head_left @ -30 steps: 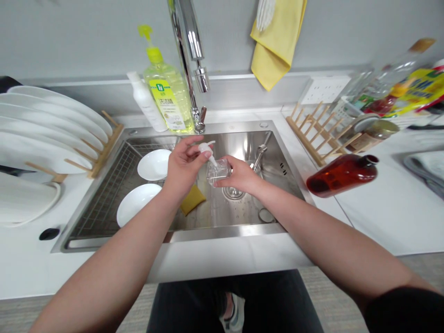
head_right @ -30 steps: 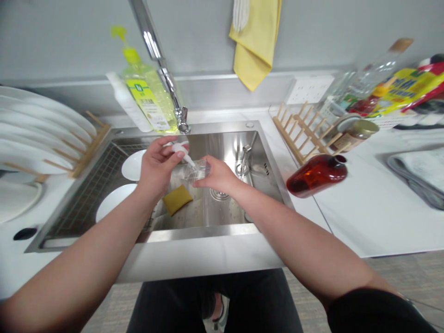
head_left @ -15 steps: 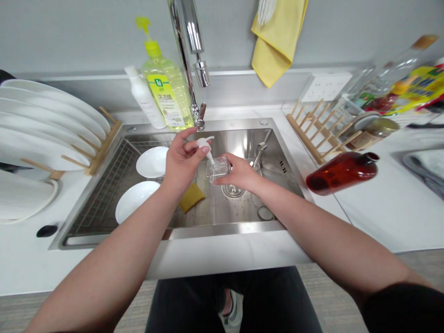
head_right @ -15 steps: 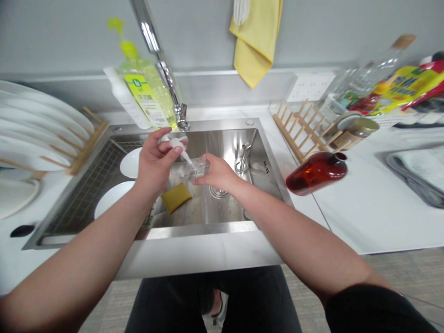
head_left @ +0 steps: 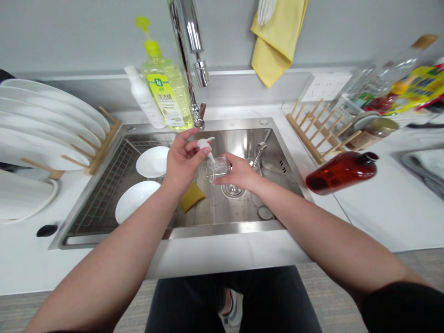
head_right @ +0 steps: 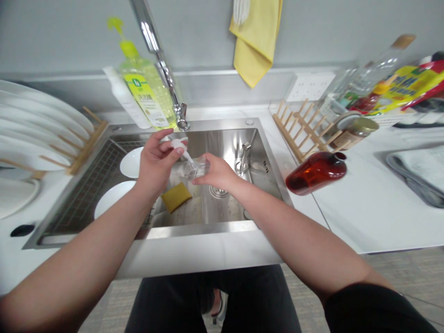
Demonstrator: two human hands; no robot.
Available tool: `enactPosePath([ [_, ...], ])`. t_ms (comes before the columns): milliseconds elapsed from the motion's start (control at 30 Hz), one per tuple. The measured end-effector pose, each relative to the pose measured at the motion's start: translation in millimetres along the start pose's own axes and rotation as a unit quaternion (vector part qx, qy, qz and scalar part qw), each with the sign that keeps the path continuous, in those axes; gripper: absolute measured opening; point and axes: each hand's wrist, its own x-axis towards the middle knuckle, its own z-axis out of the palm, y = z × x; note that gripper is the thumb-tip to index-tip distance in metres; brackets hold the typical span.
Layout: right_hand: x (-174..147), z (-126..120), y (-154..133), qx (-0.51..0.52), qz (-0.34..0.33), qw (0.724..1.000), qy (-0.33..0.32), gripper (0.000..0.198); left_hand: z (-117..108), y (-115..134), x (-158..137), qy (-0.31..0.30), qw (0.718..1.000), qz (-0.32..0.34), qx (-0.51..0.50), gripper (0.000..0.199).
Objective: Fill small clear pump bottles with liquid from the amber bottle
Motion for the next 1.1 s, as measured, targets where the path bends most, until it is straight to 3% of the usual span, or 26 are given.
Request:
enactPosePath([
  [300, 0.2, -0.3, -0.6, 0.005, -0.002, 1.0, 0.0, 0.063, 1.0, 1.2, -0.4, -0.003, 1.0, 0.004, -0.008, 0.07],
  [733, -0.1, -0.9, -1.9, 0.005, 0.003, 1.0, -0.005, 0.062, -0.7, -5.5, 2.1, -0.002, 1.0, 0.005, -0.004, 0.083],
  [1100, -1.2, -0.8, -2.4, 0.03, 0.011, 0.999, -0.008, 0.063, -0.3, 4.9, 0.2, 0.026, 1.0, 0.012, -0.003, 0.074],
])
